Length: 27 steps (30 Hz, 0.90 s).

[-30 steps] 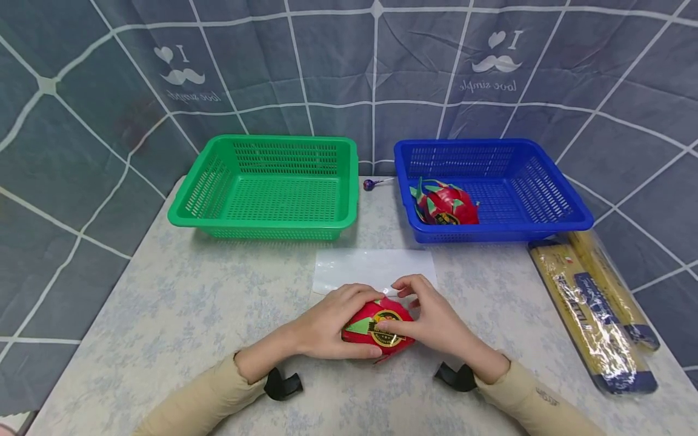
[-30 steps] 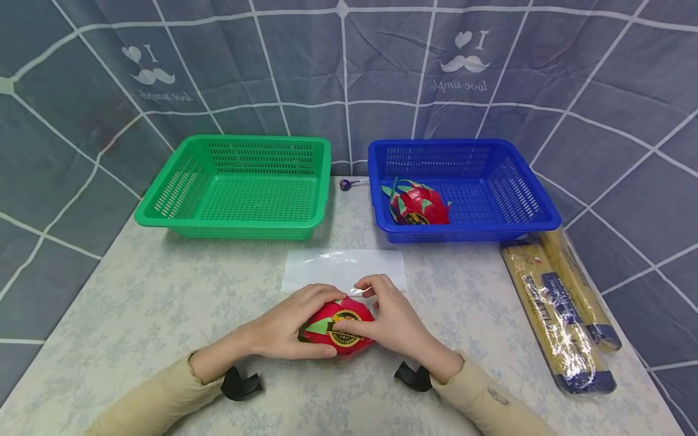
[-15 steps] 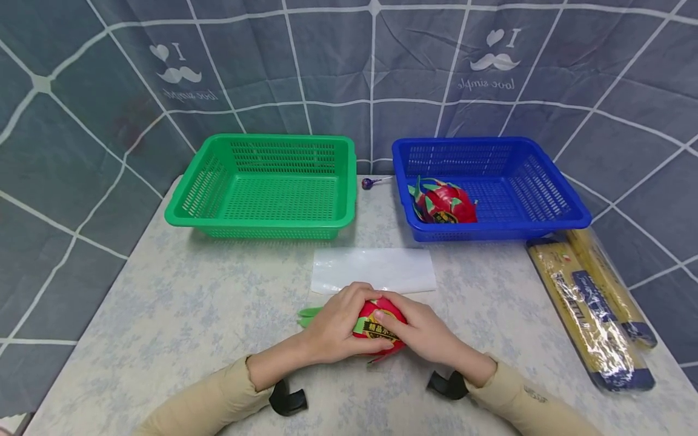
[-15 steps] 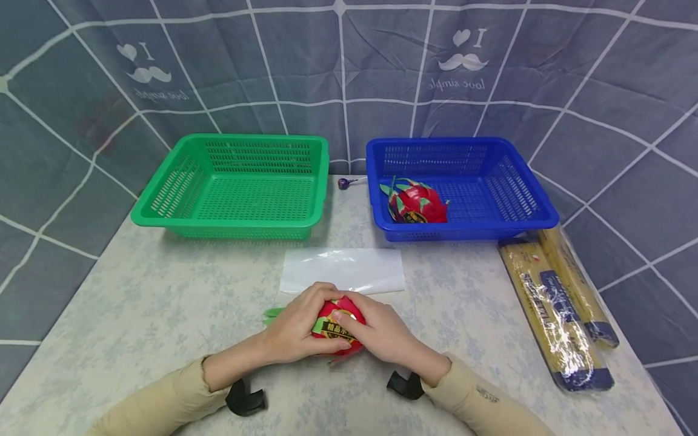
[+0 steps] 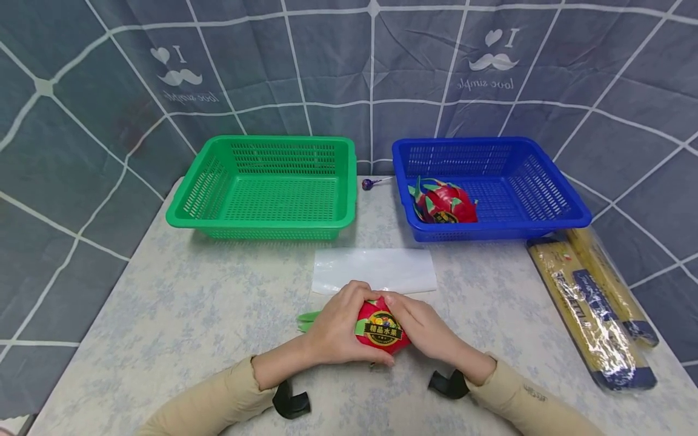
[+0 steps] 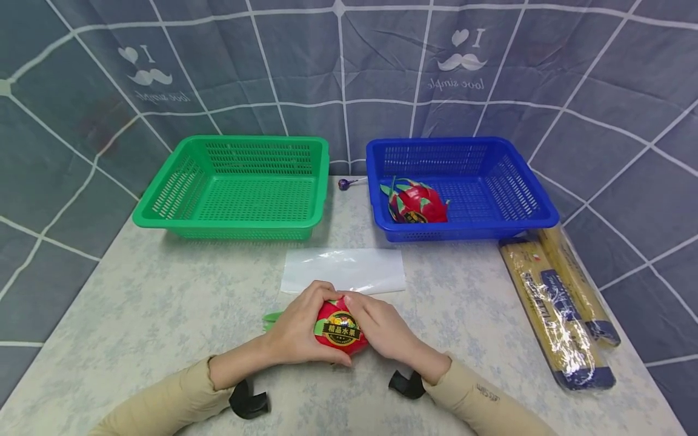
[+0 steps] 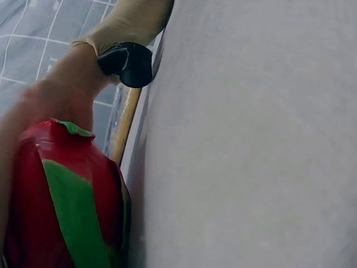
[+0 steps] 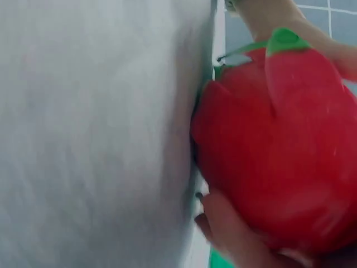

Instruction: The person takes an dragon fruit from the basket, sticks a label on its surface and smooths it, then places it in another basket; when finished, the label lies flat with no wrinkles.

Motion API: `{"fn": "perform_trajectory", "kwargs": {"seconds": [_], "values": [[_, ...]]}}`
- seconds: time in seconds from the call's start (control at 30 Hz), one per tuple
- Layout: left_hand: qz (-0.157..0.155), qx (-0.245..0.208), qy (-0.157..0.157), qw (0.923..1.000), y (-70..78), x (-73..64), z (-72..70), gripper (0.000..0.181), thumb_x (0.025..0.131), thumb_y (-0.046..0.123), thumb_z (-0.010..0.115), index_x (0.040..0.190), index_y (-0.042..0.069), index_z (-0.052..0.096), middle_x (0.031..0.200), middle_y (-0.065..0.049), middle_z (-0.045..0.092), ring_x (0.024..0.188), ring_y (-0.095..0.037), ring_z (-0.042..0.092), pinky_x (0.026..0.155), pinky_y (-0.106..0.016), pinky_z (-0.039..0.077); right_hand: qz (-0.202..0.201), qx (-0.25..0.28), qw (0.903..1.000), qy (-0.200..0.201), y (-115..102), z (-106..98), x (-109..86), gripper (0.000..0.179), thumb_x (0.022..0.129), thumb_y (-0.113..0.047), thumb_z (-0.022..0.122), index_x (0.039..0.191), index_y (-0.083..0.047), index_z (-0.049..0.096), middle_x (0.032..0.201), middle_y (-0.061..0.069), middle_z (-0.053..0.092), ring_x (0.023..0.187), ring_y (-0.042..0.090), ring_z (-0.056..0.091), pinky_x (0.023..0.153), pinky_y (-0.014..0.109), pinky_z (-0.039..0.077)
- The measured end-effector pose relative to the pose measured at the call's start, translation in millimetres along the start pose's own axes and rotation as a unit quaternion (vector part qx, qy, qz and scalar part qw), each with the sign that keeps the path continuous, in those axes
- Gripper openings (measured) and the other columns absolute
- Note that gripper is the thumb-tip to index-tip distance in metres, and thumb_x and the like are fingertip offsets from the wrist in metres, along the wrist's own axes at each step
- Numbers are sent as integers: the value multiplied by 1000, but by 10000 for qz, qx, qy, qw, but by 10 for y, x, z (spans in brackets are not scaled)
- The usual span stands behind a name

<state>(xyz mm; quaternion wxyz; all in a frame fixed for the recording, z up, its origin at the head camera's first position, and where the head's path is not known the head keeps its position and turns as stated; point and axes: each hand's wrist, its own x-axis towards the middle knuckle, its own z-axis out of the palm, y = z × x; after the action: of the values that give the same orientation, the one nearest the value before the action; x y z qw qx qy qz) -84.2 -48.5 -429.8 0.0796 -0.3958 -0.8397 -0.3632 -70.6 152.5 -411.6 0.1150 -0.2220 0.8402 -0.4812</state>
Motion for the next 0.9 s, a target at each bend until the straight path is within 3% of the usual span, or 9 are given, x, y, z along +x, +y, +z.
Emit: {"fn": "perform_trajectory", "kwargs": {"seconds": [0.13, 0.2, 0.37, 0.53, 0.73, 0.9], "values": [[34, -195, 101, 9998, -20, -1, 2, 60, 89, 62, 47, 120, 11, 46, 113, -1, 47, 97, -10, 46, 74, -21, 43, -299, 831, 9915, -955, 74, -63, 23, 41, 102, -21, 40, 141, -11, 36, 117, 6, 55, 99, 17, 56, 84, 30, 48], [52, -248, 180, 9995, -28, 0, 4, 47, 95, 52, 42, 117, 10, 47, 113, -1, 48, 99, -11, 47, 76, -22, 43, -376, 1062, 9864, -1201, 107, -76, 35, 42, 102, -18, 41, 143, -12, 32, 120, 7, 52, 102, 18, 55, 85, 31, 48], [232, -243, 343, 9988, -50, 1, 9, 29, 100, 31, 40, 115, 8, 50, 114, -2, 49, 104, -14, 46, 85, -26, 42, -517, 1071, 9852, -1235, 147, -69, 55, 41, 103, -18, 36, 144, -15, 31, 125, 5, 49, 107, 18, 53, 87, 31, 48], [291, -244, 620, 9974, -71, 14, 15, 23, 101, 17, 35, 111, 6, 53, 108, -3, 52, 101, -15, 48, 86, -27, 41, -542, 1258, 9844, -1106, 164, -46, 53, 42, 104, -16, 30, 145, -9, 29, 129, 9, 48, 109, 19, 52, 89, 30, 47], [-169, -478, 790, 9956, -44, 6, 19, 21, 101, 17, 38, 105, 8, 55, 101, -1, 54, 95, -14, 49, 81, -28, 42, -368, 1499, 9827, -1025, 150, -25, 68, 43, 105, -22, 24, 145, -7, 32, 129, 12, 49, 109, 18, 52, 91, 27, 44], [-768, -892, 595, 9913, 10, 15, 2, 18, 95, 27, 50, 105, 13, 55, 103, 5, 55, 99, -10, 47, 78, -29, 43, -343, 1517, 9814, -1125, 145, -16, 76, 46, 100, -20, 44, 144, -9, 31, 126, 10, 51, 106, 19, 55, 86, 31, 49]]}}
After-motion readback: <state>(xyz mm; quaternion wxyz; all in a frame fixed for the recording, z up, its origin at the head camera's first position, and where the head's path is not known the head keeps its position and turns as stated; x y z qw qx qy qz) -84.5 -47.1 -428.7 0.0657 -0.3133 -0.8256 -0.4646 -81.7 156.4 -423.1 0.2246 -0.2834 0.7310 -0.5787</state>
